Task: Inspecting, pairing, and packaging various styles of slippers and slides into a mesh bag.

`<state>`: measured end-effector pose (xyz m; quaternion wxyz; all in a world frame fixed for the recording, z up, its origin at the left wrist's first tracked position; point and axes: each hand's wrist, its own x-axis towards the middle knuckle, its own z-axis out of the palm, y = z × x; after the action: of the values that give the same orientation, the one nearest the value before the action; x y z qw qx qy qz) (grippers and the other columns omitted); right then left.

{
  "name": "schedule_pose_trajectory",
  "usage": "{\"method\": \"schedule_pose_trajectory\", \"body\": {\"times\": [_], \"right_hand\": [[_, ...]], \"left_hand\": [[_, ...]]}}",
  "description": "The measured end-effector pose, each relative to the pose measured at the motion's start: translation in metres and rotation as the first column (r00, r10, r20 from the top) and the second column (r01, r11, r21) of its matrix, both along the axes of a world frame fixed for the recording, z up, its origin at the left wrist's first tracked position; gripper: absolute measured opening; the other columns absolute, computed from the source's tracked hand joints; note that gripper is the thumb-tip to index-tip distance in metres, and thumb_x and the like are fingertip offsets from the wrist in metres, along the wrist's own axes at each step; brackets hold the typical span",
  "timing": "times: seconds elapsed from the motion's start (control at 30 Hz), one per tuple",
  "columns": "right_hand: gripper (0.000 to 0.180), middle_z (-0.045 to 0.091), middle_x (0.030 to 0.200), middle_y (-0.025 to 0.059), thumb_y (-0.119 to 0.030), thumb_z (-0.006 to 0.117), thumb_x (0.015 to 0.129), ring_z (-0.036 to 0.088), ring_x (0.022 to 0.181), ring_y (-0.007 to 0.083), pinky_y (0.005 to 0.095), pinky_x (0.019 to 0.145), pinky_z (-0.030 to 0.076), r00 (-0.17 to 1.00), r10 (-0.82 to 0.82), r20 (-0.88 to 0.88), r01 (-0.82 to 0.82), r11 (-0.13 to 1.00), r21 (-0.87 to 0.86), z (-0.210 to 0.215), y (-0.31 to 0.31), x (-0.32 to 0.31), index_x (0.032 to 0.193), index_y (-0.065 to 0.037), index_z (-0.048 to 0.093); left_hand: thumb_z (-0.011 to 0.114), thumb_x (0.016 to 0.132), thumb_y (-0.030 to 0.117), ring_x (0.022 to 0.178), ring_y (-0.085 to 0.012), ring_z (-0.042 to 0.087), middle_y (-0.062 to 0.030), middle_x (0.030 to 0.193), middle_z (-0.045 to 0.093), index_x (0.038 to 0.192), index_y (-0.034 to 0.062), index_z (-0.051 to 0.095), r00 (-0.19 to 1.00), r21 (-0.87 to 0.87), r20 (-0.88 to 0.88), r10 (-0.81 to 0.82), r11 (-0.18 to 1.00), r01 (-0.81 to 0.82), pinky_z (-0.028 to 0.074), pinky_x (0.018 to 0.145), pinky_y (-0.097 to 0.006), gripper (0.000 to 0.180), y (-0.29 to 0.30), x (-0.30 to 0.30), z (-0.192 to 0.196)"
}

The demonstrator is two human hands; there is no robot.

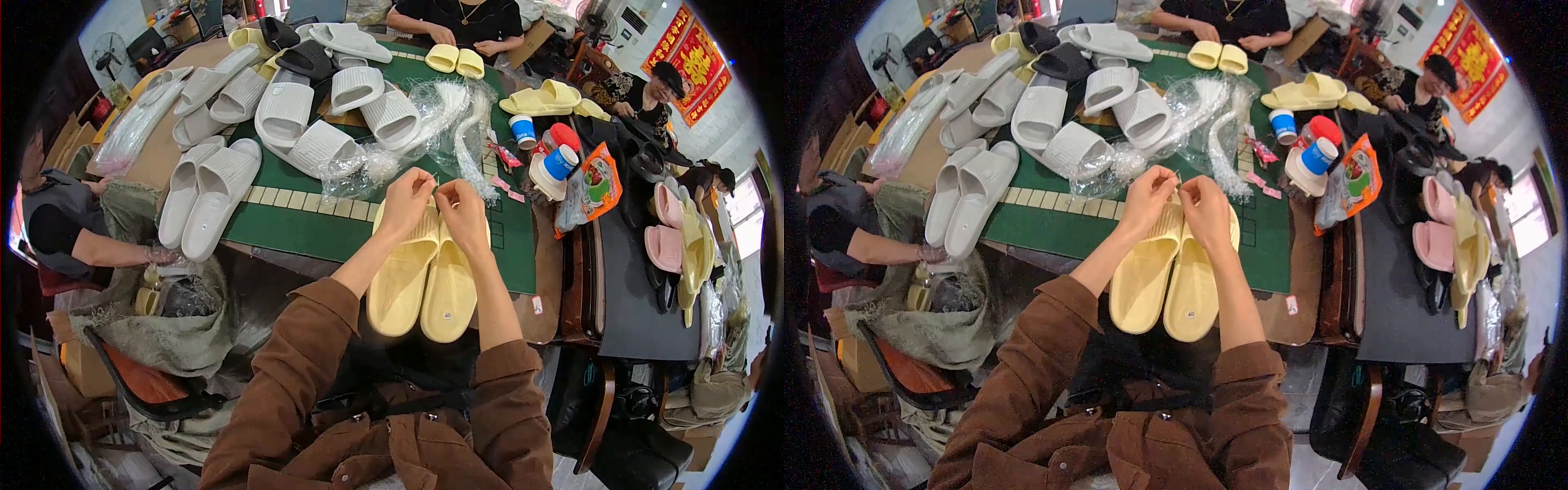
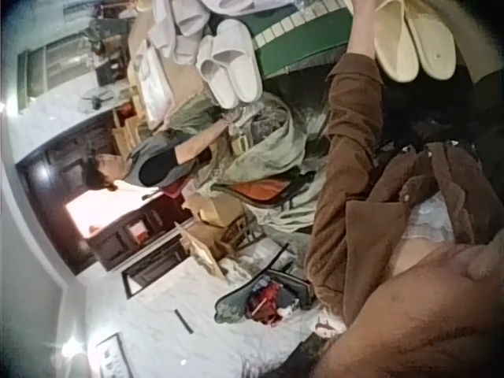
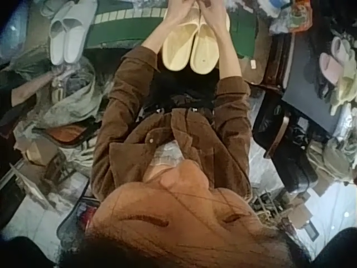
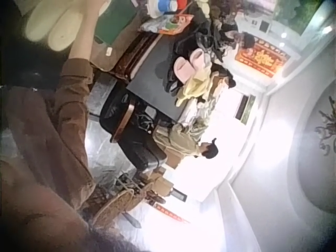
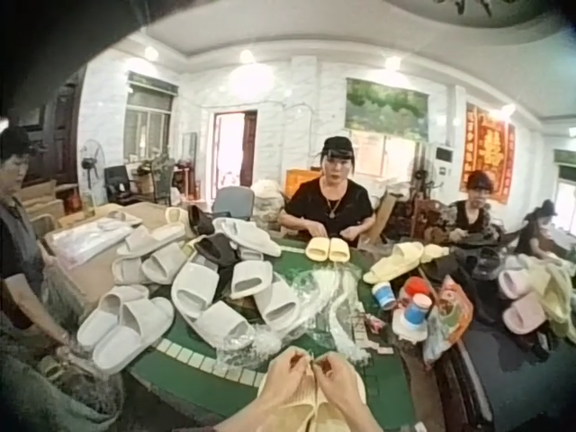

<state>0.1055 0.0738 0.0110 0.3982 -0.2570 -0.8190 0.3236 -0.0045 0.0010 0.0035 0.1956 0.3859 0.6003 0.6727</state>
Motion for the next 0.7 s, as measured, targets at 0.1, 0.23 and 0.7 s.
{"method": "schedule_pose_trajectory", "body": {"times": [0.1,0.23,0.7], "right_hand": [[0.008,0.06,0.076,0.0126,-0.005,0.063,0.08,0.059,0.067,0.0228,0.0335,0.061,0.047,0.998,0.037,0.056,-0.037,0.999,0.006,0.0,0.001,-0.001,0.083,0.001,0.059],[0.006,0.059,0.077,0.0143,-0.006,0.062,0.08,0.059,0.07,0.0306,0.0375,0.063,0.046,0.996,0.03,0.087,-0.034,0.998,0.052,0.005,-0.002,-0.001,0.082,-0.001,0.058],[0.008,0.056,0.075,0.0142,-0.01,0.056,0.08,0.057,0.071,0.0333,0.0409,0.062,0.044,0.976,0.0,0.22,-0.054,0.969,0.241,0.012,-0.008,0.006,0.08,-0.002,0.053]], "left_hand": [[0.058,0.085,0.008,0.067,-0.013,0.059,-0.0074,0.076,0.063,0.087,-0.0026,0.059,1.0,0.017,-0.009,-0.004,1.0,0.004,0.047,0.064,-0.028,0.01,-0.001,-0.002,-0.002],[0.059,0.084,0.008,0.065,-0.0153,0.058,-0.0092,0.073,0.062,0.085,-0.0017,0.058,0.995,-0.052,-0.1,0.004,0.999,-0.009,0.047,0.063,-0.029,0.01,-0.002,0.0,0.001],[0.055,0.085,0.004,0.069,-0.0205,0.058,-0.0121,0.076,0.06,0.088,-0.0011,0.055,0.984,-0.015,-0.173,0.041,0.999,-0.044,0.046,0.066,-0.032,0.006,-0.004,0.004,-0.003]]}}
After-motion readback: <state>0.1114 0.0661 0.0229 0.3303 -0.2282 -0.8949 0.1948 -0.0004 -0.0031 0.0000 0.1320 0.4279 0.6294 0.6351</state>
